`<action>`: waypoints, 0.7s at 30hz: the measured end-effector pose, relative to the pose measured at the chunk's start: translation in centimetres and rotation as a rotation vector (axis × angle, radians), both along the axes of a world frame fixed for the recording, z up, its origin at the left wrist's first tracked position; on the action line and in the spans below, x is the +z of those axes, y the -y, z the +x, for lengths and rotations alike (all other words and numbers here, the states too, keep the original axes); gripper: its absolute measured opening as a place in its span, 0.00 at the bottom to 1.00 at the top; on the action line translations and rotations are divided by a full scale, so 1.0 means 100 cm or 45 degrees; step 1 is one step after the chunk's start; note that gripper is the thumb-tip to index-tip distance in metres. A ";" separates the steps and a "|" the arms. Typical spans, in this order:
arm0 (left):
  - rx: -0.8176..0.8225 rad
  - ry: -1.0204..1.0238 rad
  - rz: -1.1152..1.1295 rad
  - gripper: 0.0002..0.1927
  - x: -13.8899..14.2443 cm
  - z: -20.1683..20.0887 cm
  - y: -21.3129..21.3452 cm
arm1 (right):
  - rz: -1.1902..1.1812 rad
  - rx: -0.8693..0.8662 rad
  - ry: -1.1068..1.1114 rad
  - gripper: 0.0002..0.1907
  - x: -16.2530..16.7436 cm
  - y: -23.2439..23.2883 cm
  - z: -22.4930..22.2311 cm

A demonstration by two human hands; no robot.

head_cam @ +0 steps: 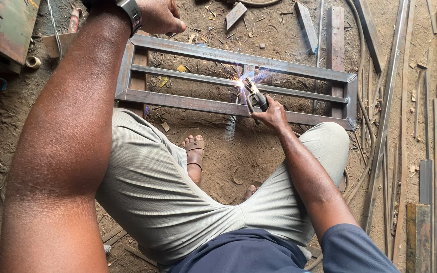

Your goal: The person welds a rectangular metal frame using a handheld welding torch. They sit on the ground, hold the frame steady with one hand, and apply welds along the joints and crossbars with the other hand.

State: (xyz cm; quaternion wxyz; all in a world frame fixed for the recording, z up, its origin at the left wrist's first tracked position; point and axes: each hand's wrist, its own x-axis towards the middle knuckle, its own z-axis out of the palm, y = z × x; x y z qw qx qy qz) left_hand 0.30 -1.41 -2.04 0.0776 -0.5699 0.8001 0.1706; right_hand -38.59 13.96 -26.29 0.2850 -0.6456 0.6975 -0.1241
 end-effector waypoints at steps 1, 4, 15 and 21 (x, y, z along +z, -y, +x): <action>0.002 -0.004 0.003 0.24 -0.001 0.000 0.001 | 0.001 -0.001 -0.001 0.35 0.001 0.000 0.000; 0.010 -0.008 0.018 0.24 -0.003 0.000 0.002 | 0.009 -0.004 0.007 0.35 0.001 0.000 0.000; 0.012 -0.004 0.048 0.24 0.001 -0.002 0.002 | 0.025 0.014 0.040 0.34 -0.001 0.001 -0.001; 0.077 -0.010 0.051 0.23 -0.004 -0.005 0.004 | 0.057 -0.013 0.038 0.35 -0.001 0.001 -0.001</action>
